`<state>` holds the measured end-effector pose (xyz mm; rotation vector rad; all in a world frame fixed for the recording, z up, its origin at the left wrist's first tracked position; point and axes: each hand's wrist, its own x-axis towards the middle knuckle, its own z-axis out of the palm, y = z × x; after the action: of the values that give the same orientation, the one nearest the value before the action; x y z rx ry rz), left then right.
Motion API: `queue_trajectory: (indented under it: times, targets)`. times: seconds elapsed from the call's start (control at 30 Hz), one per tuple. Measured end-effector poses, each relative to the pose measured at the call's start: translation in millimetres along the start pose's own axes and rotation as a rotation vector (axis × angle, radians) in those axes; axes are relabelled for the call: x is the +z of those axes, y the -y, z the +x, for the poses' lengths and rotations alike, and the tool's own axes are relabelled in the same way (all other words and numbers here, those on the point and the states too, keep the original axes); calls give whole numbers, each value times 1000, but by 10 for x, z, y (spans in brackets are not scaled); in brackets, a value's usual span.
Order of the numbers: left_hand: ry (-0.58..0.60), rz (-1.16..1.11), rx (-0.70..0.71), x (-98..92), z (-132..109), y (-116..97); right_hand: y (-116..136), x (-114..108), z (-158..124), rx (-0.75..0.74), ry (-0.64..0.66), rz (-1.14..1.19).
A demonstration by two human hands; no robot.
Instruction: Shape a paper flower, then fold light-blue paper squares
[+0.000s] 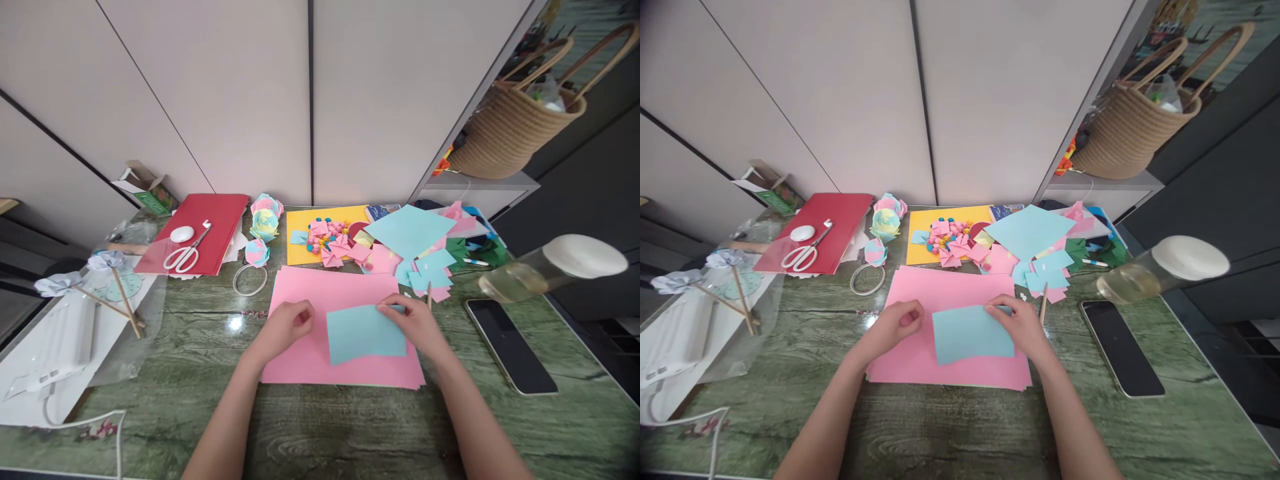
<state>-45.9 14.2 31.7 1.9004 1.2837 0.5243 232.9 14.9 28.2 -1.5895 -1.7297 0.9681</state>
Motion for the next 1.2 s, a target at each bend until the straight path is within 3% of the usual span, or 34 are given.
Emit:
queue_trajectory:
  times: [0.1, 0.2, 0.3, 0.4, 0.57, 0.77, 0.87, 1.03, 1.2]
  targets:
    - [-145, -25, -53, -47, 6, 43, -53, -67, 9, 3, -58, 47]
    - [-247, -198, -59, 58, 38, -8, -17, -8, 2, -22, 10, 87]
    - [-168, -384, -71, 250, 72, -91, 55, 117, -9, -40, 107, 95]
    - [-165, -344, -108, 390, 83, -132, 98, 211, -27, -79, 138, 18]
    - [-80, -252, -83, 448, 52, -157, 175, 333, -82, -270, 128, -265]
    - [-13, -167, -23, 505, 16, -220, 315, 476, -137, -325, 203, -300]
    - [-4, -188, -11, 470, 8, -241, 312, 439, -128, -319, 229, -267]
    - [-87, -217, -23, 270, 18, -197, 194, 224, -69, -303, 242, -255]
    - [-145, -174, -57, 111, 30, -86, 0, -12, -5, -242, 174, -330]
